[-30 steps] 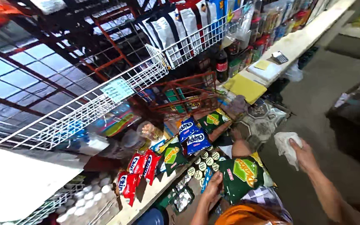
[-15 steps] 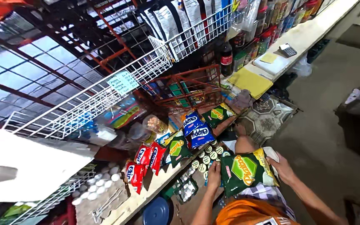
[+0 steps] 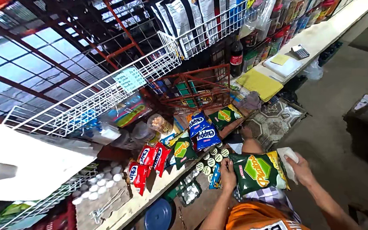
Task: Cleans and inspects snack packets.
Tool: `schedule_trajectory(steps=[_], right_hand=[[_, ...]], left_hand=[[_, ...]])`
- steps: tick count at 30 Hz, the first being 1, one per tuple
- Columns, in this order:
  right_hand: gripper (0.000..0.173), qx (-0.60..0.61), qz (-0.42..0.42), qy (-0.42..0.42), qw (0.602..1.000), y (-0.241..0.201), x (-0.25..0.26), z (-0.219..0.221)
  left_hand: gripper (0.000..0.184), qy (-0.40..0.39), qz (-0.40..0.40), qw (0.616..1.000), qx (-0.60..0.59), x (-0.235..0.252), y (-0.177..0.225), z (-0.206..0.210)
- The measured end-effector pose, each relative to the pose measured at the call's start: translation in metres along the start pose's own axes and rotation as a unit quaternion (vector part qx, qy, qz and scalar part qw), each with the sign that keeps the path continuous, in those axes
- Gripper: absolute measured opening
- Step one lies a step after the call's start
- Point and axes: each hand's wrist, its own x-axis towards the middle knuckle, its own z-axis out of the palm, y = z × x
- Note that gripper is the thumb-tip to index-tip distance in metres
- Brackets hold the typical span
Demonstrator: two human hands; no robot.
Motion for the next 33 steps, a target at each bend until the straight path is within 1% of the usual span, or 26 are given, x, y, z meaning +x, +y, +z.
schedule_trajectory(steps=[2,3,5,6,8,9,10,11,12,13,15,18,20,21,23,25,27,28,30,32,33], right_hand=[[0.035,-0.063,-0.085,0.019,0.994,-0.04,-0.001,-0.003],[0.035,-0.089,-0.133,0.002,0.987,-0.063,-0.008,0.003],[0.033,-0.157,-0.209,-0.09,0.961,-0.094,-0.025,0.033],[0.034,-0.212,-0.23,-0.154,0.937,-0.103,-0.034,0.055],[0.044,-0.326,-0.24,-0.282,0.87,-0.103,-0.046,0.101],[0.048,-0.37,-0.24,-0.322,0.838,-0.094,-0.049,0.118],[0.05,-0.399,-0.242,-0.335,0.818,-0.084,-0.048,0.128],[0.049,-0.415,-0.248,-0.327,0.812,-0.075,-0.045,0.129],[0.048,-0.42,-0.254,-0.301,0.818,-0.068,-0.041,0.123],[0.046,-0.42,-0.25,-0.266,0.831,-0.061,-0.039,0.114],[0.045,-0.417,-0.202,-0.203,0.863,-0.051,-0.03,0.085],[0.042,-0.321,-0.122,-0.123,0.931,-0.034,-0.015,0.049],[0.04,-0.242,-0.084,-0.09,0.962,-0.026,-0.009,0.043],[0.039,-0.224,-0.085,-0.076,0.968,-0.024,-0.009,0.044],[0.037,-0.215,-0.118,-0.041,0.969,-0.02,-0.012,0.05],[0.038,-0.214,-0.163,-0.015,0.963,-0.014,-0.017,0.052],[0.04,-0.207,-0.198,-0.001,0.958,-0.005,-0.02,0.053],[0.04,-0.201,-0.209,0.0,0.957,-0.001,-0.019,0.052],[0.037,-0.208,-0.203,-0.008,0.957,0.001,-0.014,0.046],[0.038,-0.231,-0.149,-0.028,0.961,-0.014,-0.005,0.036],[0.042,-0.23,-0.144,-0.028,0.962,-0.026,-0.001,0.032]], left_hand=[[0.017,-0.009,-0.013,1.0,-0.006,0.001,0.007,0.002],[0.017,-0.012,-0.022,1.0,-0.011,0.001,0.009,0.003],[0.016,-0.019,-0.039,0.999,-0.031,0.002,0.013,0.005],[0.016,-0.02,-0.041,0.998,-0.045,0.002,0.015,0.007],[0.016,-0.02,-0.044,0.996,-0.081,0.001,0.018,0.011],[0.023,-0.017,-0.049,0.994,-0.098,-0.001,0.02,0.012],[0.026,-0.018,-0.057,0.993,-0.106,-0.003,0.019,0.012],[0.024,-0.016,-0.06,0.993,-0.096,-0.003,0.015,0.013],[0.018,-0.012,-0.059,0.996,-0.071,-0.002,0.011,0.013],[0.015,-0.006,-0.063,0.997,-0.048,-0.003,0.007,0.013],[0.017,0.005,-0.072,0.997,-0.026,-0.001,0.004,0.012],[0.016,0.01,-0.068,0.997,-0.025,0.003,0.004,0.01],[0.016,0.004,-0.07,0.997,-0.028,0.004,0.005,0.01],[0.017,0.0,-0.079,0.996,-0.03,0.003,0.006,0.008],[0.019,-0.026,-0.117,0.992,-0.03,-0.004,0.014,0.001],[0.024,-0.091,-0.149,0.985,0.003,-0.016,0.018,-0.012],[0.025,-0.143,-0.143,0.978,0.06,-0.028,0.014,-0.023],[0.023,-0.142,-0.124,0.979,0.076,-0.032,0.013,-0.025],[0.022,-0.109,-0.088,0.988,0.071,-0.037,0.011,-0.024],[0.021,-0.09,-0.066,0.992,0.055,-0.036,0.012,-0.02],[0.022,-0.09,-0.059,0.993,0.047,-0.035,0.012,-0.02]])
